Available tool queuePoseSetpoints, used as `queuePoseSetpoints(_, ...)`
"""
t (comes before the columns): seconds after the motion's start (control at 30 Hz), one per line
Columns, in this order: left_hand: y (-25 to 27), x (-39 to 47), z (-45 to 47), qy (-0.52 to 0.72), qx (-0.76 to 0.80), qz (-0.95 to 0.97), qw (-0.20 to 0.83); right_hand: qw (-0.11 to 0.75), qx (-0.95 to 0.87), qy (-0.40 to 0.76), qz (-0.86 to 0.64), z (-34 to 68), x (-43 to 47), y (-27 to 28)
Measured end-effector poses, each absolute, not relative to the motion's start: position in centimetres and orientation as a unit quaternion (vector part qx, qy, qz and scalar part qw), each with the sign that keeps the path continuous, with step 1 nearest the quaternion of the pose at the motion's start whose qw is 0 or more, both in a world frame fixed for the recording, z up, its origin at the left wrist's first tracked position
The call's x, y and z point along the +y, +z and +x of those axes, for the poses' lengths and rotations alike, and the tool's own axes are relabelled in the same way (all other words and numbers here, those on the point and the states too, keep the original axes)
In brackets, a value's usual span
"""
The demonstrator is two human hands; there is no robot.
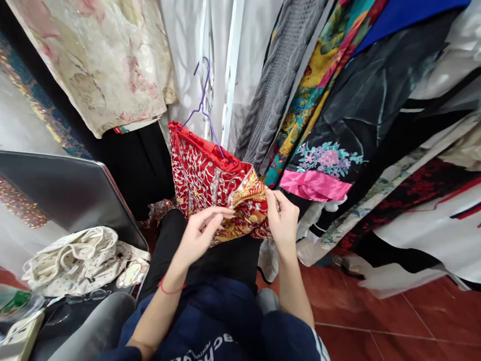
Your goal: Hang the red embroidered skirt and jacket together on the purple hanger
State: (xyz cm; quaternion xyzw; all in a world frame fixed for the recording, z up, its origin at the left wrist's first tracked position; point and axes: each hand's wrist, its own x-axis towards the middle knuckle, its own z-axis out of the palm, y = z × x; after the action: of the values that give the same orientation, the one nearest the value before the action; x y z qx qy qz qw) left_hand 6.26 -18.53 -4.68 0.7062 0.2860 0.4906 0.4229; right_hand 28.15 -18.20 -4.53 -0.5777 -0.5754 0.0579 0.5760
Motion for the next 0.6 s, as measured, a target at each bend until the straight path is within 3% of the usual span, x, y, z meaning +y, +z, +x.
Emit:
queuePoseSetpoints(0.1,-5.0,-20.6,7.7,0.465,0.279,0.714,0.442,0.642,-0.535,0.194,-0.514,26.3,-20.4,-3.9)
queuePoseSetpoints(0.2,-4.7,-21.4,7.3,0.478,0.27,0.688,0.474,0.644,-0.556,0.221,-0.477,23.8,-22.6,-3.9)
queuePoseSetpoints(0.43,-3.7,-19.9,3.4,0.521,0.454,0.637,0.342,0.417,-0.743,0.477,-0.218,20.1,-21.1,-5.6)
queuePoseSetpoints(0.5,-3.7,-19.2,2.1,0.513,0.458,0.656,0.311,0.381,-0.774,0.464,-0.199,20.4,-19.9,-5.7)
queuePoseSetpoints(0.6,-3.6,-19.4,0.9,0.499,0.462,0.679,0.276,0.413,-0.801,0.305,-0.308,21.9,-18.3,-5.6)
